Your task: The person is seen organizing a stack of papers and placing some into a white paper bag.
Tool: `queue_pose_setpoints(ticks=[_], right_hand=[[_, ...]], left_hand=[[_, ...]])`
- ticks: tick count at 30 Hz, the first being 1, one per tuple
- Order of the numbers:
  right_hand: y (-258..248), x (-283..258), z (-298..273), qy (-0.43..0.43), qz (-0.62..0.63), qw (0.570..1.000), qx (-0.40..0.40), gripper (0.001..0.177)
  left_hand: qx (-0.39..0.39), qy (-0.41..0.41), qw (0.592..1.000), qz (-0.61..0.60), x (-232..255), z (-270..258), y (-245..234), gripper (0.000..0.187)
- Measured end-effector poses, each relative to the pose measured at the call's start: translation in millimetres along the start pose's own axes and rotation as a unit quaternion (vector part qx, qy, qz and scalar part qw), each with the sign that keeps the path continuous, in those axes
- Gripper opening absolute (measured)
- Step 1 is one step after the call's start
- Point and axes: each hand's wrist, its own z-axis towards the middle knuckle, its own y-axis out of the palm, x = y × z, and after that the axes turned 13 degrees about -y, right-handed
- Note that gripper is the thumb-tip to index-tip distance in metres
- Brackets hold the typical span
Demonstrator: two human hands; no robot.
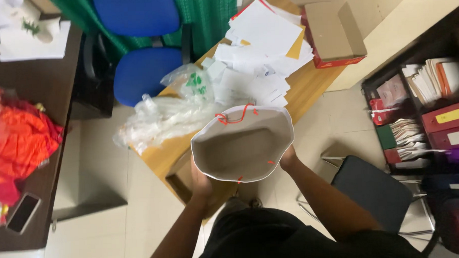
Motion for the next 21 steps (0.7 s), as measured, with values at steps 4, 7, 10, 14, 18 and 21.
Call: queue_pose_setpoints(ticks=[4,7,10,14,18,21], right_hand=[[-15,-2,7,-0.025,-0.020,1.000,0.002,0.064],[-29,-14,31,-0.073,-0.049,0.996,-0.026,0.066],[-45,-27,46,-0.101,-0.059,0.990,-0.074,0.064],[-73,-42,76,-0.052,0.009,0.995,-0.083,0.060],[-123,-39,105,-0.039,-0.052,0.994,-0.082,0.055],[-168,-40,129,-0.001,-0.112,0.987,-0.113,0.053]], left_hand=[[-0.020,0.037,0.999,0.010,-2,16,13,0.065],[-0.028,0.093,0.995,0.016,-1,39,29,0.063],[-0.024,0.132,0.991,0.025,-8,53,45,0.062],[0.009,0.092,0.996,0.013,-13,65,79,0.057],[0.043,0.102,0.994,0.022,-5,74,129,0.057],[0.028,0.107,0.988,-0.103,-19,74,165,0.056]])
